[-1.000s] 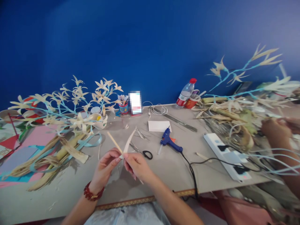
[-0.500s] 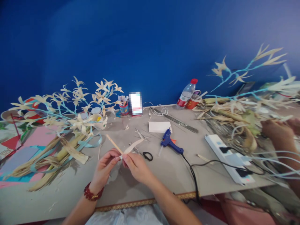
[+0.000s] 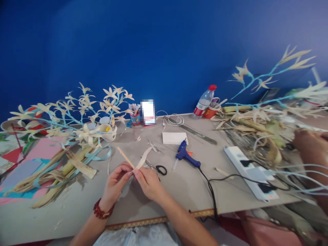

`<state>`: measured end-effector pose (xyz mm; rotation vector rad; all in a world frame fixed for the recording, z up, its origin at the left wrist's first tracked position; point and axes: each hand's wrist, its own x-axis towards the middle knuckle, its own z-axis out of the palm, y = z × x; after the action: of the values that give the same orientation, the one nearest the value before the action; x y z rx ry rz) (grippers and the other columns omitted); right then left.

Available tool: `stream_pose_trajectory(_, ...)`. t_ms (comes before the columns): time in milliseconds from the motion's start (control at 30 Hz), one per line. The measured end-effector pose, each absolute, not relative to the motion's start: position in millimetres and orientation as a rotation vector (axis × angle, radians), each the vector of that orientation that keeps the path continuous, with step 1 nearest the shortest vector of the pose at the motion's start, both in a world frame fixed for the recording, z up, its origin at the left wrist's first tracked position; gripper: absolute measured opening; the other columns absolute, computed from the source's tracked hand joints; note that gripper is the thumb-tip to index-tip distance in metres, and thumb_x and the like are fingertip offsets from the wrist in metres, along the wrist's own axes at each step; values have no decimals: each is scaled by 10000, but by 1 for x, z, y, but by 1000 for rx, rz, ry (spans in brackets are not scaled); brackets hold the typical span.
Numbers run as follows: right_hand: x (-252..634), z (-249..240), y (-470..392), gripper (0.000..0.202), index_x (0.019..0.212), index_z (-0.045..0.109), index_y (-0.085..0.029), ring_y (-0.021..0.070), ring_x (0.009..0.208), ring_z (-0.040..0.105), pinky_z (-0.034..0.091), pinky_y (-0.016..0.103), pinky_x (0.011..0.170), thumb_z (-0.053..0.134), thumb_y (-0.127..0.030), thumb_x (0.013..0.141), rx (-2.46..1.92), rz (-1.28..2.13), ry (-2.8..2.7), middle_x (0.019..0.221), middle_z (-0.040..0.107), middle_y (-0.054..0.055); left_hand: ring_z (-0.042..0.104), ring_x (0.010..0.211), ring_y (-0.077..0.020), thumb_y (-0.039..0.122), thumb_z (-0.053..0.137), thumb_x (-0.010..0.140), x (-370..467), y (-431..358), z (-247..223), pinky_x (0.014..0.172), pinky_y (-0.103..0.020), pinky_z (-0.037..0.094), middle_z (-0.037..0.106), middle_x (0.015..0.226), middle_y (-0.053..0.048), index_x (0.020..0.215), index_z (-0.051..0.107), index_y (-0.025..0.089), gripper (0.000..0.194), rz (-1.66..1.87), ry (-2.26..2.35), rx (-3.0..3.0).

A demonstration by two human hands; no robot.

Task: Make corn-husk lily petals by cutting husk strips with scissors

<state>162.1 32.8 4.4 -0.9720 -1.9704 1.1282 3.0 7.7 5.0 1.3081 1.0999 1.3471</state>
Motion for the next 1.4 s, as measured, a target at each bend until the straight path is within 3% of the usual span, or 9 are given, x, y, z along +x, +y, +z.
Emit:
stream_pose_trajectory(233,157,4,30,482,624,436,-188,123,565,432,309,246,570,248,-446,985,-977,1211,-1977,587,462,-12,545,744,-166,256,608,830,-1,7,2,705,-265,445,588,764,-34,780,620,173,98,1281,1185,1355)
stream_pose_trajectory(400,155,0,29,551,557,395,-193,103,487,370,300,242,518,257,-542,961,-827,1555,-1750,507,399,-35,543,758,-174,290,627,810,0,6,2,713,-273,445,587,784,-39,761,629,173,127,1275,1164,1329)
stream_pose_trajectory(567,151,-2,27,557,507,373,-202,71,371,269,222,216,390,411,-609,885,-618,1993,-1320,414,292,-80,546,777,-171,267,650,795,3,5,1,737,-279,450,579,795,-36,764,625,172,102,1337,1091,1287)
stream_pose_trajectory(700,150,-6,26,564,491,382,-198,52,302,222,136,196,308,440,-613,869,-501,2215,-1178,361,313,-84,555,861,-184,234,660,789,1,5,-1,805,-298,443,581,838,-39,785,647,174,61,1345,1026,1304)
stream_pose_trajectory(867,150,-8,27,538,503,394,-189,38,268,193,133,167,260,471,-572,872,-313,2426,-1003,357,330,-88,526,797,-168,233,656,794,-1,6,3,742,-281,438,549,776,-29,731,630,164,97,1325,941,1327)
stream_pose_trajectory(1200,148,-13,27,532,517,404,-188,34,251,173,133,160,234,469,-580,870,-326,2401,-947,353,333,-91,577,852,-195,217,626,817,-3,8,1,787,-318,455,624,822,-59,750,637,166,85,1350,1032,1471)
stream_pose_trajectory(1400,147,-17,24,546,532,399,-190,46,321,248,165,180,296,484,-635,837,-537,2153,-1118,405,318,-86,573,922,-216,211,600,830,-2,7,2,816,-342,458,610,920,-79,863,643,176,64,1374,1016,1545)
